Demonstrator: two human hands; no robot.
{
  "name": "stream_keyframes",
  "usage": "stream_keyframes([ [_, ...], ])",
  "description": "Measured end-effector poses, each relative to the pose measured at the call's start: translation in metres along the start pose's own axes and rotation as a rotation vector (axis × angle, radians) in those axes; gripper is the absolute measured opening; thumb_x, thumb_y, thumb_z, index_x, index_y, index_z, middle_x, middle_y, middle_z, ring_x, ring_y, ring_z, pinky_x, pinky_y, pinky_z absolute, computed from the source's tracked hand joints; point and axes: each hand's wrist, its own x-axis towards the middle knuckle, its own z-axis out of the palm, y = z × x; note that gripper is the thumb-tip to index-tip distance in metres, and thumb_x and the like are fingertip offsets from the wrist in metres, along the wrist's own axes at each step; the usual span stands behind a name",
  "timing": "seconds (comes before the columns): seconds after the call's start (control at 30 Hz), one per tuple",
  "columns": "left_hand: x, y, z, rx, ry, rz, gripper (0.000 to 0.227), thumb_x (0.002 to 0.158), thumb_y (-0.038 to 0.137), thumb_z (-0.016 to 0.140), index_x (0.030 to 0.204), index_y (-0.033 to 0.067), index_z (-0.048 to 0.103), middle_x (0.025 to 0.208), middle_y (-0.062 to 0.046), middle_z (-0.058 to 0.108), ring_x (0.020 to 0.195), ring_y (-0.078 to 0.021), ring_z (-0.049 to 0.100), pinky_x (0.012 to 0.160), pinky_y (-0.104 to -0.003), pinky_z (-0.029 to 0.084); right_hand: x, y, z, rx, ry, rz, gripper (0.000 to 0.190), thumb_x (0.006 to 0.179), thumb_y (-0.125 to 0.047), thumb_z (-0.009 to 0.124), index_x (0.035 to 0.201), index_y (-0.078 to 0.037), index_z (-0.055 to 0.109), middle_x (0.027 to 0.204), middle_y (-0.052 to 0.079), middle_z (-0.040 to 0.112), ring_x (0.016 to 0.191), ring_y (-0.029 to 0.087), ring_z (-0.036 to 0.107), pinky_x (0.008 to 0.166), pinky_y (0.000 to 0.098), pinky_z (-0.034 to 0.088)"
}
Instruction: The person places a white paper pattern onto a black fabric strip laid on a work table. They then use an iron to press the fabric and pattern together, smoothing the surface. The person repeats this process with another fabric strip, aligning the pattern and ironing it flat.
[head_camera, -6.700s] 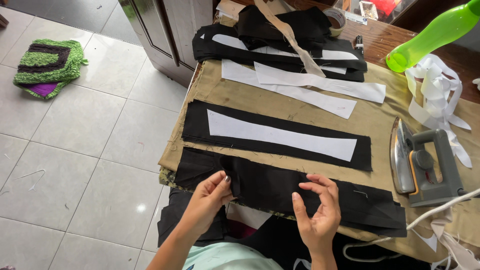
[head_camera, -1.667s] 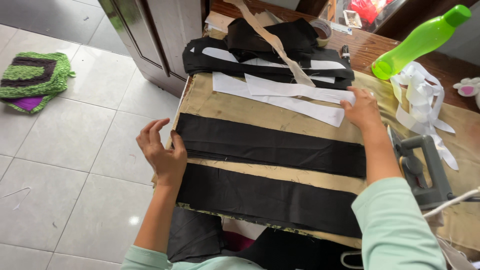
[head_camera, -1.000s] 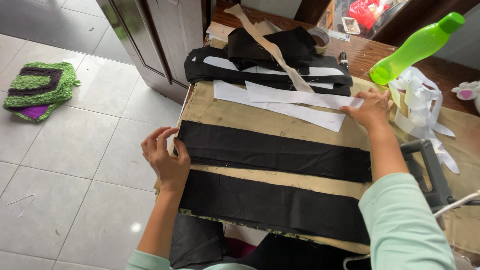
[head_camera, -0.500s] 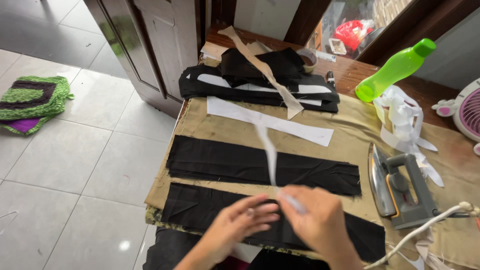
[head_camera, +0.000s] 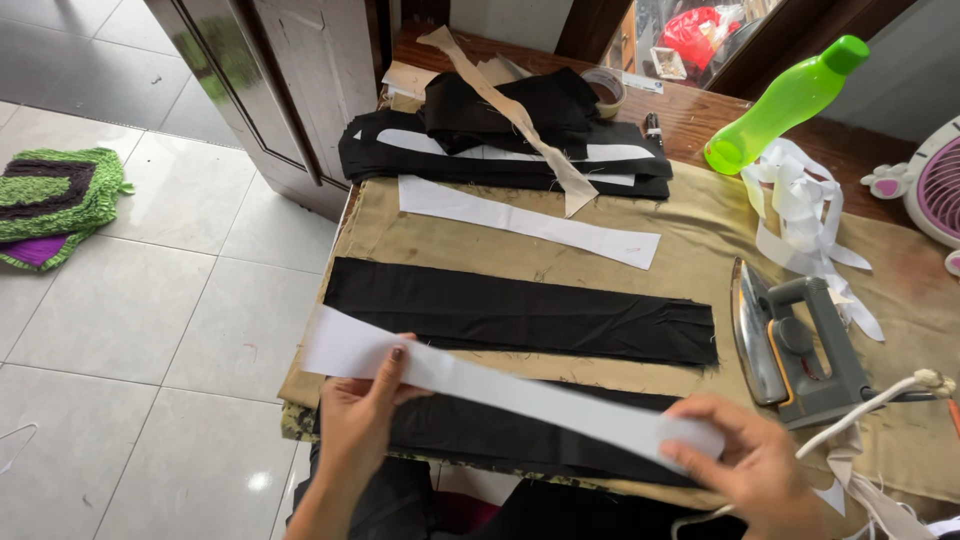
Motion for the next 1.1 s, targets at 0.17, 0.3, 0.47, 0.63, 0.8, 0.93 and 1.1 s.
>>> stream_keyframes([
  [0.17, 0.037, 0.012, -0.014, 0.429, 0.082, 0.229, 0.03, 0.081, 0.024, 0.083, 0.067, -0.0028, 0.079, 0.075, -0.012, 0.077, 0.074, -0.0226, 0.074, 0.067, -0.031, 0.062, 0.071, 0.03, 0.006, 0.591, 0.163, 0.026, 0.057, 0.072, 0.01, 0.078, 0.126, 0.001, 0.062, 0.106, 0.007, 0.063, 0.086, 0.016, 0.066, 0.078, 0.0252, 0.059],
  [0.3, 0.088, -0.02, -0.024, 0.945, 0.161, 0.666, 0.028, 0.087, 0.03, 0.087, 0.099, 0.0058, 0.078, 0.07, -0.014, 0.073, 0.07, -0.0289, 0.072, 0.061, -0.042, 0.051, 0.124, 0.095, 0.035, 0.55, 0.368, -0.01, 0.067, 0.075, 0.007, 0.083, 0.135, -0.005, 0.055, 0.084, 0.005, 0.067, 0.07, 0.01, 0.066, 0.066, 0.0243, 0.059],
  [0.47, 0.112, -0.036, -0.026, 1.288, 0.267, 0.914, 0.031, 0.09, 0.036, 0.083, 0.109, 0.013, 0.076, 0.073, -0.004, 0.074, 0.081, -0.021, 0.072, 0.075, -0.034, 0.048, 0.141, 0.122, 0.05, 0.362, 0.483, 0.037, 0.071, 0.078, 0.001, 0.088, 0.138, 0.0, 0.05, 0.082, 0.008, 0.068, 0.063, 0.011, 0.061, 0.061, 0.0221, 0.053],
  [0.63, 0.101, -0.034, -0.02, 1.233, 0.361, 1.01, 0.047, 0.082, 0.03, 0.09, 0.121, 0.0133, 0.072, 0.081, -0.002, 0.076, 0.083, -0.0213, 0.069, 0.076, -0.036, 0.046, 0.124, 0.101, 0.059, 0.268, 0.6, -0.038, 0.07, 0.078, 0.001, 0.089, 0.138, -0.001, 0.053, 0.084, 0.011, 0.07, 0.068, 0.009, 0.063, 0.068, 0.0214, 0.056],
  [0.8, 0.105, -0.035, -0.024, 1.225, 0.407, 0.951, 0.046, 0.082, 0.035, 0.089, 0.122, 0.0204, 0.071, 0.08, 0.006, 0.075, 0.084, -0.0171, 0.067, 0.08, -0.036, 0.044, 0.127, 0.101, 0.058, 0.189, 0.641, -0.096, 0.072, 0.078, 0.004, 0.089, 0.14, 0.001, 0.052, 0.085, 0.014, 0.07, 0.07, 0.014, 0.065, 0.069, 0.0252, 0.056],
  [0.93, 0.107, -0.04, -0.03, 1.202, 0.426, 0.908, 0.04, 0.084, 0.033, 0.087, 0.119, 0.0225, 0.072, 0.079, 0.01, 0.075, 0.084, -0.0155, 0.067, 0.081, -0.036, 0.042, 0.127, 0.108, 0.057, 0.138, 0.641, -0.136, 0.072, 0.079, 0.006, 0.089, 0.14, 0.003, 0.051, 0.086, 0.016, 0.069, 0.069, 0.016, 0.066, 0.068, 0.0264, 0.056],
  [1.1, 0.103, -0.036, -0.026, 1.163, 0.425, 0.875, 0.036, 0.083, 0.03, 0.087, 0.116, 0.0219, 0.074, 0.076, 0.01, 0.075, 0.082, -0.0153, 0.067, 0.08, -0.034, 0.042, 0.127, 0.11, 0.056, 0.164, 0.632, -0.141, 0.07, 0.08, 0.006, 0.088, 0.14, 0.003, 0.051, 0.087, 0.015, 0.069, 0.068, 0.014, 0.064, 0.068, 0.0247, 0.055],
])
